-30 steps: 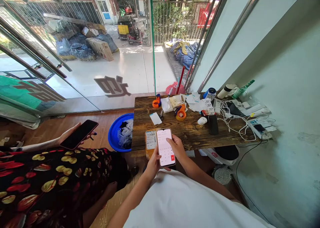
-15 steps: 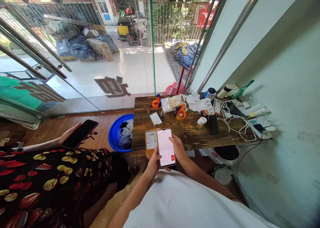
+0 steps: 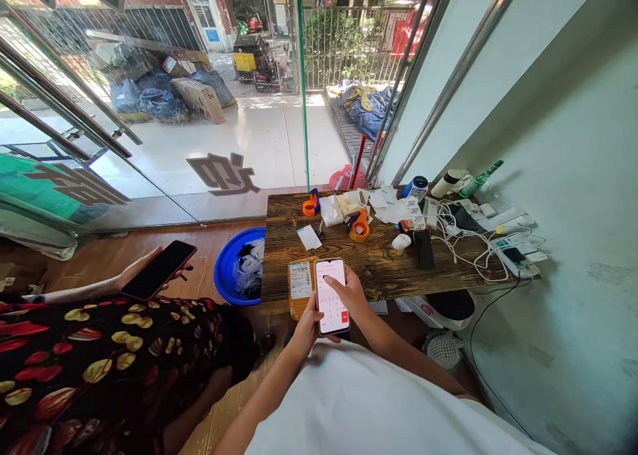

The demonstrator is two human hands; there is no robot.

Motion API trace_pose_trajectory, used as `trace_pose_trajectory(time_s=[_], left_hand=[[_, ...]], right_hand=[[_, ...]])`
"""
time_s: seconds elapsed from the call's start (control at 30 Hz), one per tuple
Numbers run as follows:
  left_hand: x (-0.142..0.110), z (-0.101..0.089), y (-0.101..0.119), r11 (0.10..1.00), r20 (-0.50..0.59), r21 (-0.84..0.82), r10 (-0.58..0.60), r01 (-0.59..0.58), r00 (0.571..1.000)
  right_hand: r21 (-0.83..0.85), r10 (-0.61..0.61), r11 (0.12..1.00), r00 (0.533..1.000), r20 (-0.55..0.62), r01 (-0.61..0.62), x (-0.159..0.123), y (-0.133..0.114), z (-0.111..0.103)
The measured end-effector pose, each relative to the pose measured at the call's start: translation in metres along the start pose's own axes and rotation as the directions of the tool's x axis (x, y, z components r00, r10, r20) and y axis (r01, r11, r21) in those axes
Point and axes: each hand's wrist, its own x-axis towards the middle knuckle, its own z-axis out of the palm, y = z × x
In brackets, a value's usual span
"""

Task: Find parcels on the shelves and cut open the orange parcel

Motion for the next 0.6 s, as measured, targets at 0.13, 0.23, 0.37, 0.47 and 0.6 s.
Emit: trace_pose_trajectory(time_s=[0.13, 0.23, 0.37, 0.47, 0.6], left_hand=[[0.0009, -0.0037, -0.0010, 1.000, 0.012, -0.017, -0.004, 0.005, 1.000], [0.0007, -0.0068, -0.0012, 0.999, 0.018, -0.047, 0.001, 0.000, 1.000], [0.0018, -0.0092, -0.0015, 0.997, 0.020, -0.075, 0.010, -0.009, 1.000], [0.0027, -0.0094, -0.0016, 0.996, 0.023, -0.086, 0.007, -0.005, 1.000], [0.0017, -0.0085, -0.0001, 0.996, 0.012, -0.094, 0.009, -0.008, 1.000]], right_hand=[[0.126, 0.060, 0.990, 0.997, 0.040, -0.064, -0.0007, 0.0022, -0.0013], [0.122, 0.052, 0.990, 0.994, 0.099, -0.064, -0.0013, 0.0045, -0.0041], [0.050, 0.017, 0.998, 0.990, 0.137, -0.024, -0.0036, 0.0050, -0.0069], [0.032, 0.010, 0.999, 0.991, 0.135, -0.015, -0.0049, 0.0047, -0.0072], [0.110, 0.018, 0.993, 0.981, 0.195, -0.040, -0.0045, 0.0051, -0.0085]])
